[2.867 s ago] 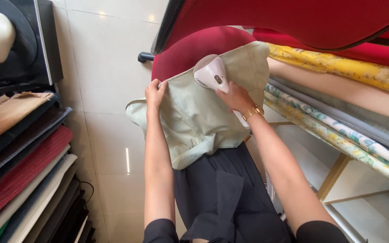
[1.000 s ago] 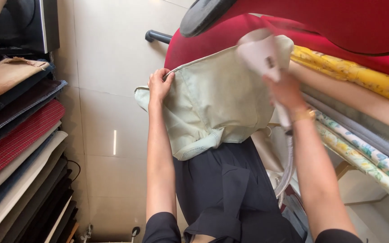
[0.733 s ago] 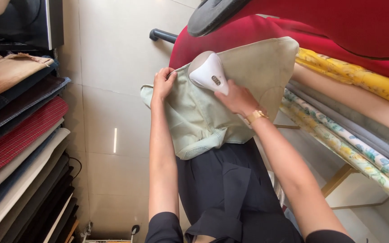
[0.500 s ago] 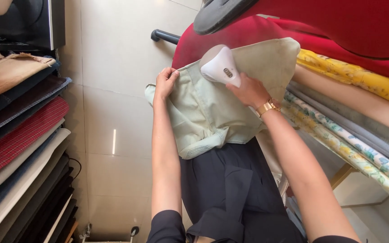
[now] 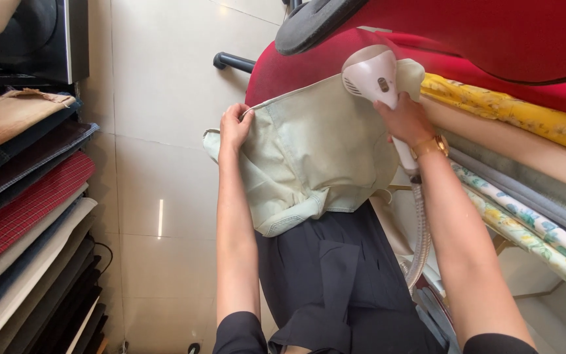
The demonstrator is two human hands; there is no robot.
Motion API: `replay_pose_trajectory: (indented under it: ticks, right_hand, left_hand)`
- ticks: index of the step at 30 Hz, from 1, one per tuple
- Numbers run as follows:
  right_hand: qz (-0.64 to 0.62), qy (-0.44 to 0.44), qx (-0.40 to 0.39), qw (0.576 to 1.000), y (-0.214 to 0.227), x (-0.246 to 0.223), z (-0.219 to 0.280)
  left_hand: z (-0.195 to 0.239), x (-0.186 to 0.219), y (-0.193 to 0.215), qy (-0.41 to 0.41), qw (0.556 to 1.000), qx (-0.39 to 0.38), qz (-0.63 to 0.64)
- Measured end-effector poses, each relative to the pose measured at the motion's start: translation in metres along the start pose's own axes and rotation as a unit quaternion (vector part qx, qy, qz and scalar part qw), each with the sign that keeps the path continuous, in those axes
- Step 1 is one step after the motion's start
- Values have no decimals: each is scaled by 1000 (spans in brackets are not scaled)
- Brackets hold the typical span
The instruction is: The person uses a handheld garment steamer to remove wrinkles from a pair of light-colored shorts. They first steam the shorts while hanging, then place them on a red chair to steam the back and inner sections, repeatedly repositioning the fabric to cover all areas.
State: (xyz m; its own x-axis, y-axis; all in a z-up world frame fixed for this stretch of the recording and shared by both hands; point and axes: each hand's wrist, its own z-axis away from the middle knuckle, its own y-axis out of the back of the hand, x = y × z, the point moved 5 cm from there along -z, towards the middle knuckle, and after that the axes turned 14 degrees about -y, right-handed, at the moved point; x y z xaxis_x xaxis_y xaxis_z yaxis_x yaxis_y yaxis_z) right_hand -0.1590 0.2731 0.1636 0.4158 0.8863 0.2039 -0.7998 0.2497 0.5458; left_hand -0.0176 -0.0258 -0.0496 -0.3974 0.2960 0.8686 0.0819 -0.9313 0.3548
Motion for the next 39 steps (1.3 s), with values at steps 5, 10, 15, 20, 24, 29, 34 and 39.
replay_pose_trajectory:
  ticks: [5,10,15,20,24,29,34,39]
  right_hand:
    - [-5,35,-34,999,-22,-41,51]
    - [41,89,-71,993,-75,-55,37]
    - [64,104,-57,991,-53,-57,38]
    - [80,117,-46,989,-34,-64,35]
    - [80,90,-43,992,-34,-52,16]
    - [55,65,-5,996,-35,-3,-44]
    - [-8,56,16,998,-21,-7,-14]
    - [9,53,-60,997,-55,-53,40]
  left_hand:
    - [19,58,-1,-173,959,175,-144]
    - [44,55,-64,-292,936,131,-146]
    - [45,52,-59,-284,938,108,-167]
    - [40,40,-66,-264,943,64,-192]
    - [38,28,-71,-244,945,41,-212]
    - [39,37,-69,-229,951,27,-207]
    - [33,67,-53,-249,940,91,-215]
    - [29,84,-72,-290,928,69,-224]
